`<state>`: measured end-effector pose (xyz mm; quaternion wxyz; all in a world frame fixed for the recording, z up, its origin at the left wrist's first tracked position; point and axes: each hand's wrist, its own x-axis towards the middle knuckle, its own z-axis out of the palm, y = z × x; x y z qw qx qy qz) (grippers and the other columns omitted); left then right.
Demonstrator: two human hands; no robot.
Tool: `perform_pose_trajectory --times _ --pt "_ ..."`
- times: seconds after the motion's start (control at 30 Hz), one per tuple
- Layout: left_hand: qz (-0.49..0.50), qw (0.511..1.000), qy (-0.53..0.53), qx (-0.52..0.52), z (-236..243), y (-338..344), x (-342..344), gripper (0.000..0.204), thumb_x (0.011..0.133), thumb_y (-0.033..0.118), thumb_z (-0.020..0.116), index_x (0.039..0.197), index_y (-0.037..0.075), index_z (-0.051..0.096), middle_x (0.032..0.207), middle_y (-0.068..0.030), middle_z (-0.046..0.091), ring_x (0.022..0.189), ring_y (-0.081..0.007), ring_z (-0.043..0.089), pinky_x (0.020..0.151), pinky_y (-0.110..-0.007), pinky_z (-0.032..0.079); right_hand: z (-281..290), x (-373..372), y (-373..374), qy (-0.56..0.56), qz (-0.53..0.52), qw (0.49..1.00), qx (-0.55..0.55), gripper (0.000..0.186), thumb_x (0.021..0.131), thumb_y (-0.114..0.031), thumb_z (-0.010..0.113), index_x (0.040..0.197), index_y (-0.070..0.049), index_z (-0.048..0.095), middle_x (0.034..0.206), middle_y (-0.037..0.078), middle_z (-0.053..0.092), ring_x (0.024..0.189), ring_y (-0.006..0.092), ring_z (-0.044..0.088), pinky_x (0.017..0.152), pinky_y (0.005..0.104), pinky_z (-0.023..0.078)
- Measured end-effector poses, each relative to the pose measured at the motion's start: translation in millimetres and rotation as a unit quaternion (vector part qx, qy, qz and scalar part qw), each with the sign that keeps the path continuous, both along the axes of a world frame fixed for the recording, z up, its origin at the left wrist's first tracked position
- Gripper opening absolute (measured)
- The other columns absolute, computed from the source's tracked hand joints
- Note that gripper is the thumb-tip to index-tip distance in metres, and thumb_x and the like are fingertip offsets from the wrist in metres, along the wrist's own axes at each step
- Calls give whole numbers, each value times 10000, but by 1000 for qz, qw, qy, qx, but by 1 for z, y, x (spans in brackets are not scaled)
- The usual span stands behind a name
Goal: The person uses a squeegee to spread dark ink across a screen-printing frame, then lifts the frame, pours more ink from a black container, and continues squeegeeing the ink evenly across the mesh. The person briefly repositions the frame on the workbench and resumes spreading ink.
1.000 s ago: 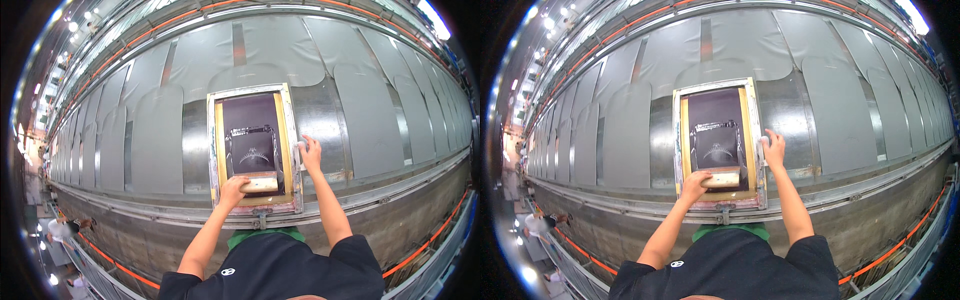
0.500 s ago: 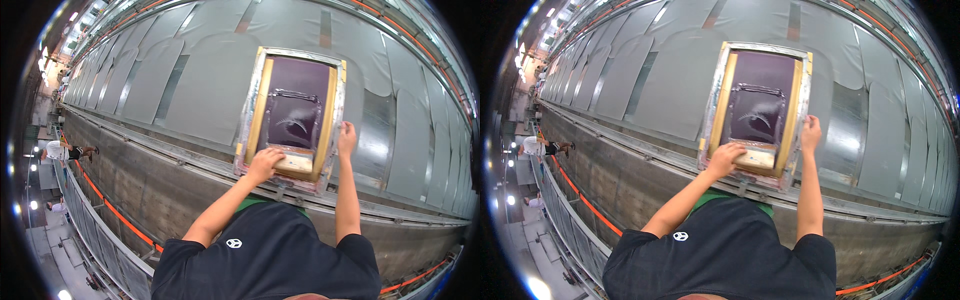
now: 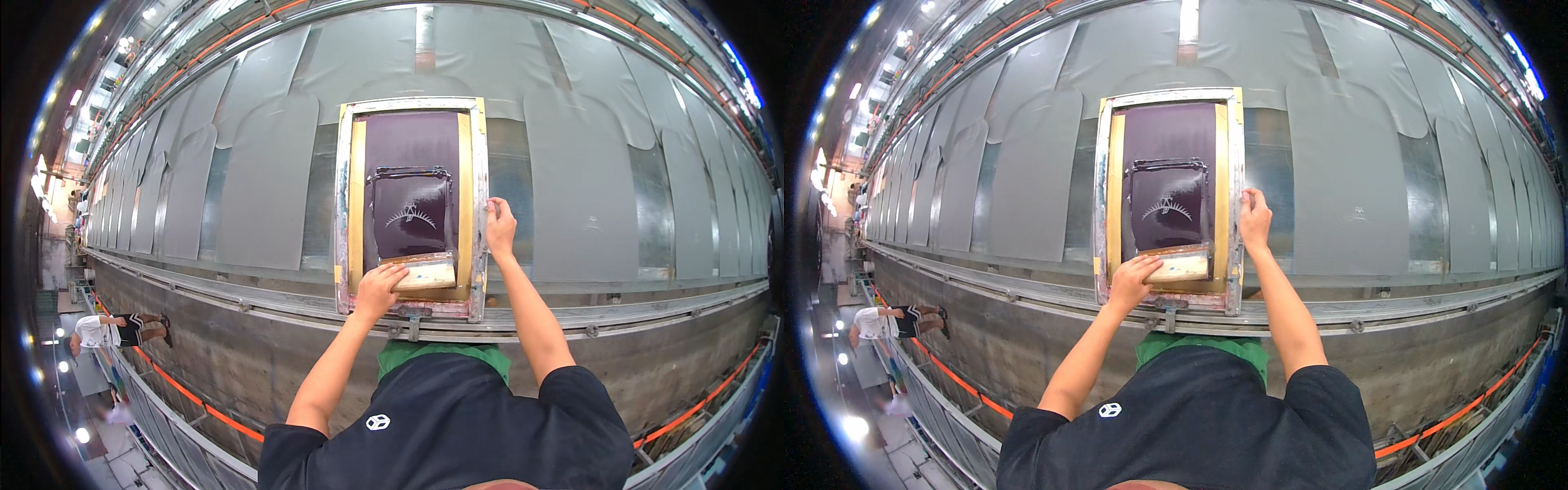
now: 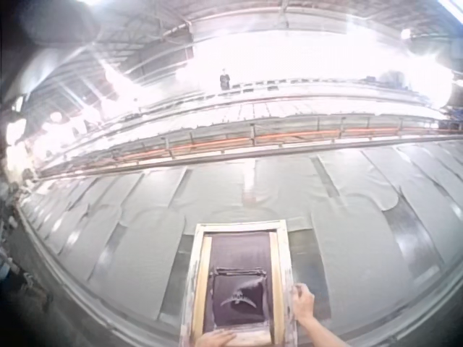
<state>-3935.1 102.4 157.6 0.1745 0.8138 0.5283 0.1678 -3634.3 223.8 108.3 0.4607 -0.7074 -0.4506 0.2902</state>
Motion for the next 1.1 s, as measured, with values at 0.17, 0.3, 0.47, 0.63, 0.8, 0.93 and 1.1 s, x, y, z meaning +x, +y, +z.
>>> perform_pose_trajectory --times 0.17,0.3,0.47,0.63,0.8,0.93,1.1 --pt "-3 1000 -2 26 -1 -16 -19 567 642 3 750 1189 147 715 1246 -31 699 1173 -267 635 987 -415 506 -8 -12 7 -30 3 999 33 237 1000 -246 579 1095 -45 662 883 186 707 826 308 693 765 391 514" --pt "-18 1000 2 -2 4 -39 -32 587 639 -53 703 1187 156 720 1260 -31 696 1198 -255 630 1018 -390 498 -28 -11 7 -52 -3 999 0 264 996 -259 573 1121 -43 662 870 224 703 830 389 695 761 445 520" --pt "-26 999 31 25 -23 -11 -39 556 677 -33 706 1201 153 708 1274 -44 686 1212 -288 614 1032 -427 480 -13 0 9 -162 75 979 -93 336 971 -339 614 1163 -72 681 1100 213 686 1045 362 653 885 436 501" --pt "25 991 17 -127 12 138 -25 401 764 40 672 1133 181 741 1129 -105 724 1045 -308 684 889 -399 550 76 -37 36 -287 281 916 16 489 863 -420 722 1204 -71 691 1250 139 619 1192 332 555 1001 405 464" --pt "11 997 18 -80 6 226 -17 348 761 131 728 1092 230 768 1052 -76 741 984 -277 708 868 -385 562 50 -69 79 -315 381 869 -10 451 737 -205 800 1146 -47 691 1129 120 636 1063 324 581 965 412 490" --pt "6 998 -4 -55 -18 174 -17 429 693 53 771 1098 193 760 1168 -28 726 1068 -238 687 917 -358 552 19 -74 28 -297 342 891 3 517 663 -39 805 1166 -56 686 1183 118 619 1134 315 569 990 399 490" --pt "-30 999 5 -13 -14 83 -34 449 680 -43 709 1085 147 754 1141 -46 732 1082 -236 684 932 -361 547 36 -84 -62 -250 370 895 -17 557 640 -3 793 1181 -54 671 1171 107 622 1124 323 570 988 403 492"
